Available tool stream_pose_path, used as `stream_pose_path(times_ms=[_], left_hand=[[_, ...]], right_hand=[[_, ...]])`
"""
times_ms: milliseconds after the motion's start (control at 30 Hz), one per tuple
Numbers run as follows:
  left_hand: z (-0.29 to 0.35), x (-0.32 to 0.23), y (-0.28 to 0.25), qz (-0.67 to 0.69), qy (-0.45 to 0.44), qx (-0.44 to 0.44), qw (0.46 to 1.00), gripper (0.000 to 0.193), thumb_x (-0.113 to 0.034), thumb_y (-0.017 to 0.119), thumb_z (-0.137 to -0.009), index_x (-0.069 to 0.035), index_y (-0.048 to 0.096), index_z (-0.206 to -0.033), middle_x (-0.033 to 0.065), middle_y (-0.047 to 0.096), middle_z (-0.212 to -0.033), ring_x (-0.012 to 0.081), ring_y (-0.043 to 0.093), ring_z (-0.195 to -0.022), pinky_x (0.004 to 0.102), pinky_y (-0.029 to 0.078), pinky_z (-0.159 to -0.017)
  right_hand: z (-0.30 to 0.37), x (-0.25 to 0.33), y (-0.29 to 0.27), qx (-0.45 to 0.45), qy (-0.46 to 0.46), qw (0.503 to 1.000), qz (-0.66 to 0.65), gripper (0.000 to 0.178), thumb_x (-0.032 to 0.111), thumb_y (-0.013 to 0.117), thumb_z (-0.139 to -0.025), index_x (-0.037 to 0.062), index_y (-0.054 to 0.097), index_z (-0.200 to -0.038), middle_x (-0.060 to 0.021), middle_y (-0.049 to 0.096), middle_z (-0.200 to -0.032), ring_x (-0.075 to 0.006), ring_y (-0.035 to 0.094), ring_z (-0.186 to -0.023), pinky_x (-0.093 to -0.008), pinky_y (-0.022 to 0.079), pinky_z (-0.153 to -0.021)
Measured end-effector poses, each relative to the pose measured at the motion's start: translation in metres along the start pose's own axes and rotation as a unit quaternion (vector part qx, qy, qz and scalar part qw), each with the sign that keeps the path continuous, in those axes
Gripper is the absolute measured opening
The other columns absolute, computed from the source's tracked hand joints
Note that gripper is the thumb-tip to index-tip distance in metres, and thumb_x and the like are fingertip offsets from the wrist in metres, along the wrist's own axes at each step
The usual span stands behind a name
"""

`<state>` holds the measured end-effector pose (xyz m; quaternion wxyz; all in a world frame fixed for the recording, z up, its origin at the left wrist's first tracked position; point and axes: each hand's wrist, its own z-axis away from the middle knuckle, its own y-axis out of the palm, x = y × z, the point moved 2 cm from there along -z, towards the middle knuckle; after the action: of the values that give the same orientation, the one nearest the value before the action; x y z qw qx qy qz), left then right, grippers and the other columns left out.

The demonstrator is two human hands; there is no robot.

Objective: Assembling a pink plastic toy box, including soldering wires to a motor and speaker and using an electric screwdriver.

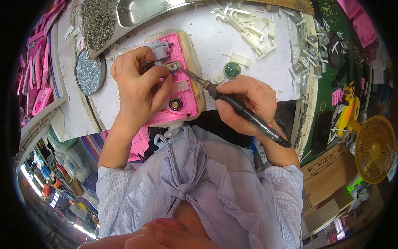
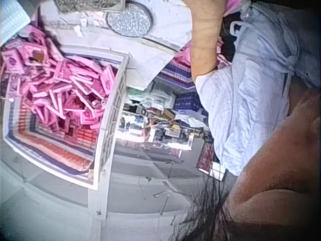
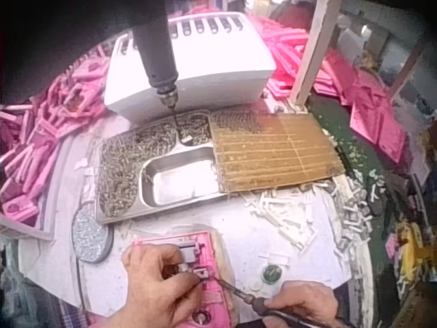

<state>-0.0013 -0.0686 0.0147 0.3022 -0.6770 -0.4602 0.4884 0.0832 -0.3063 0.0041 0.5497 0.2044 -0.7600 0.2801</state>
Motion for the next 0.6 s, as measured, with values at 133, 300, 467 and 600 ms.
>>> stream_pose_path(times_ms=[133, 300, 467, 600], left_hand=[[0.0003, -0.0004, 0.0002, 0.000, -0.001, -0.004, 1.000, 0.017, -0.018, 0.079, -0.068, -0.014, 0.072, -0.083, 0.0068, 0.057, -0.103, 0.0272, 0.053, -0.097, 0.0418, 0.033, -0.087], [0.0003, -0.0007, -0.0002, -0.003, -0.002, -0.004, 1.000, 0.016, -0.017, 0.079, -0.068, -0.014, 0.072, -0.083, 0.0068, 0.057, -0.103, 0.0270, 0.054, -0.097, 0.0416, 0.034, -0.087], [0.0005, 0.0003, 0.0006, 0.000, -0.001, -0.005, 1.000, 0.016, -0.017, 0.079, -0.067, -0.014, 0.073, -0.082, 0.0062, 0.058, -0.103, 0.0262, 0.054, -0.097, 0.0413, 0.034, -0.087], [0.0011, 0.0001, 0.0016, 0.002, -0.004, -0.009, 1.000, 0.016, -0.016, 0.079, -0.067, -0.013, 0.073, -0.082, 0.0059, 0.058, -0.103, 0.0261, 0.054, -0.096, 0.0411, 0.034, -0.087]], right_hand=[[-0.0005, 0.0004, 0.0006, 0.001, -0.006, 1.000, 0.005, 0.025, 0.005, 0.078, -0.082, -0.0009, 0.066, -0.102, -0.0078, 0.065, -0.075, -0.0124, 0.057, -0.058, -0.0240, 0.041, -0.052], [-0.0013, -0.0011, 0.0035, -0.003, -0.006, 1.000, 0.004, 0.025, 0.006, 0.079, -0.081, -0.0002, 0.066, -0.102, -0.0073, 0.064, -0.074, -0.0128, 0.056, -0.057, -0.0243, 0.041, -0.052], [0.0004, -0.0029, 0.0039, -0.003, 0.004, 1.000, 0.010, 0.025, 0.006, 0.079, -0.081, 0.0002, 0.067, -0.102, -0.0070, 0.063, -0.074, -0.0132, 0.056, -0.057, -0.0244, 0.041, -0.052], [0.0005, -0.0046, 0.0044, -0.008, -0.011, 1.000, 0.013, 0.025, 0.006, 0.079, -0.081, 0.0004, 0.067, -0.102, -0.0063, 0.062, -0.071, -0.0137, 0.056, -0.055, -0.0250, 0.041, -0.051]])
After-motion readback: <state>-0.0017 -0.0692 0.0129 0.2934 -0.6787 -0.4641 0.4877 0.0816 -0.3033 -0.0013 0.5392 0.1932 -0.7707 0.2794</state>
